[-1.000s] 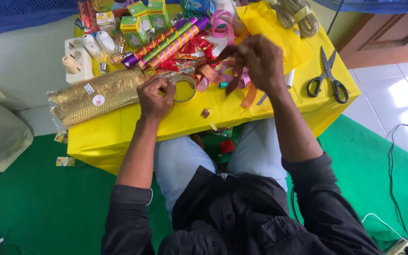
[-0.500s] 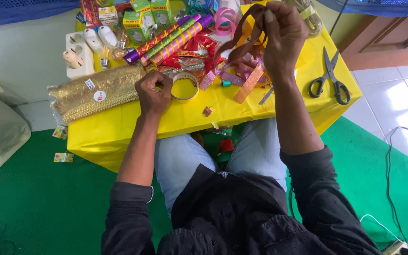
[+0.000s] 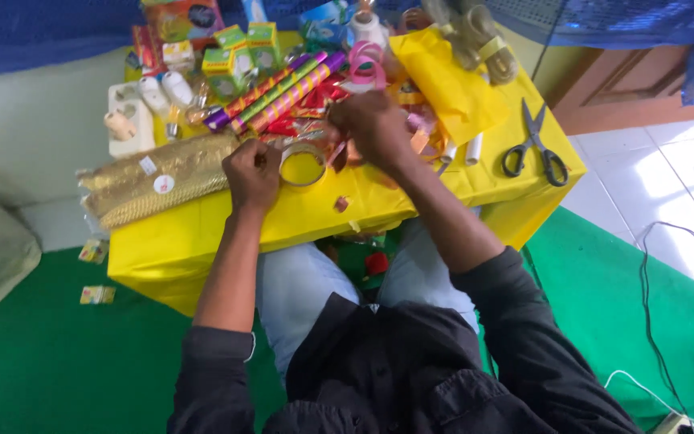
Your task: A person is seen decorating tubes with colorful ribbons and yellow paper to create handicraft items.
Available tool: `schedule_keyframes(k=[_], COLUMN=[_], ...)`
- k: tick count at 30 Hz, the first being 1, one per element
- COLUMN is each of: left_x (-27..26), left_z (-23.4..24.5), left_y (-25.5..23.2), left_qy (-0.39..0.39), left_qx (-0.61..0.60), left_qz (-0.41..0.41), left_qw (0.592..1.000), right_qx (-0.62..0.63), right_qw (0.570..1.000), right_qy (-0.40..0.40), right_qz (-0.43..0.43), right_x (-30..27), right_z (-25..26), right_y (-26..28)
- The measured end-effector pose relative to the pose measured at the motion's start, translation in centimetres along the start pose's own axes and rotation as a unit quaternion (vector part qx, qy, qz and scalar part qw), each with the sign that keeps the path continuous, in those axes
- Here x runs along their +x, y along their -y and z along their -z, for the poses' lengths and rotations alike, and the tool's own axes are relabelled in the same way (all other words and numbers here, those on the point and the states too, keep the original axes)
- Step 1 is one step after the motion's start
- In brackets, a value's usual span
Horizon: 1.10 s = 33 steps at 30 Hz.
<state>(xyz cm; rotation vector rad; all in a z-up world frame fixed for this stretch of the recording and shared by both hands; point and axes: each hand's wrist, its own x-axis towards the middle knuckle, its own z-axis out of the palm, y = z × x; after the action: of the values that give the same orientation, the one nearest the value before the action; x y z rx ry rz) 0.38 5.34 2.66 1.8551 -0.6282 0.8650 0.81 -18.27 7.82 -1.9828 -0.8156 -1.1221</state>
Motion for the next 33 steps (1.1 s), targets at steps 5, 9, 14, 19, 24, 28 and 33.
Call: schedule_keyframes(k=[5,9,14,19,24,28,33], left_x=[-1.1,-1.5,-1.6,-1.7,-1.8,-1.5,-1.7], left_z=[-1.1,-1.1,-1.1,-1.3,-1.1,-1.0,-1.2], left_y=[2.8,3.8,4.1,4.1,4.0,3.6,4.0], left_qy=[0.013,0.013,0.003,0.013,-0.007,-0.013,-0.013], left_qx=[-0.010,-0.003,-0.007,-0.012,-0.015,-0.009,-0.003], left_qz=[0.024,0.035,0.048,0.053,0.061,0.053,0.047], left_qw=[1.000,0.999,0.999,0.998,0.998,0.998,0.999], right_qx=[-0.069,-0.143,-0.232,-0.242,-0.260,-0.273,-0.323], right_qw=[0.995,0.987,0.946,0.881,0.871,0.873,0.872], right_qy=[0.071,0.054,0.031,0.066,0.137,0.152,0.106], right_qz=[0.000,-0.049,-0.226,-0.401,-0.393,-0.373,-0.351], right_x=[-4.4,-7.0,-11.5,-11.2,-11.4,-11.7,-12.5], right_z=[-0.1,4.4,11.9,14.0,11.8,11.1,10.6], right_y=[-1.5,-2.1,-5.0,-6.2,-8.0,-8.3,-10.3])
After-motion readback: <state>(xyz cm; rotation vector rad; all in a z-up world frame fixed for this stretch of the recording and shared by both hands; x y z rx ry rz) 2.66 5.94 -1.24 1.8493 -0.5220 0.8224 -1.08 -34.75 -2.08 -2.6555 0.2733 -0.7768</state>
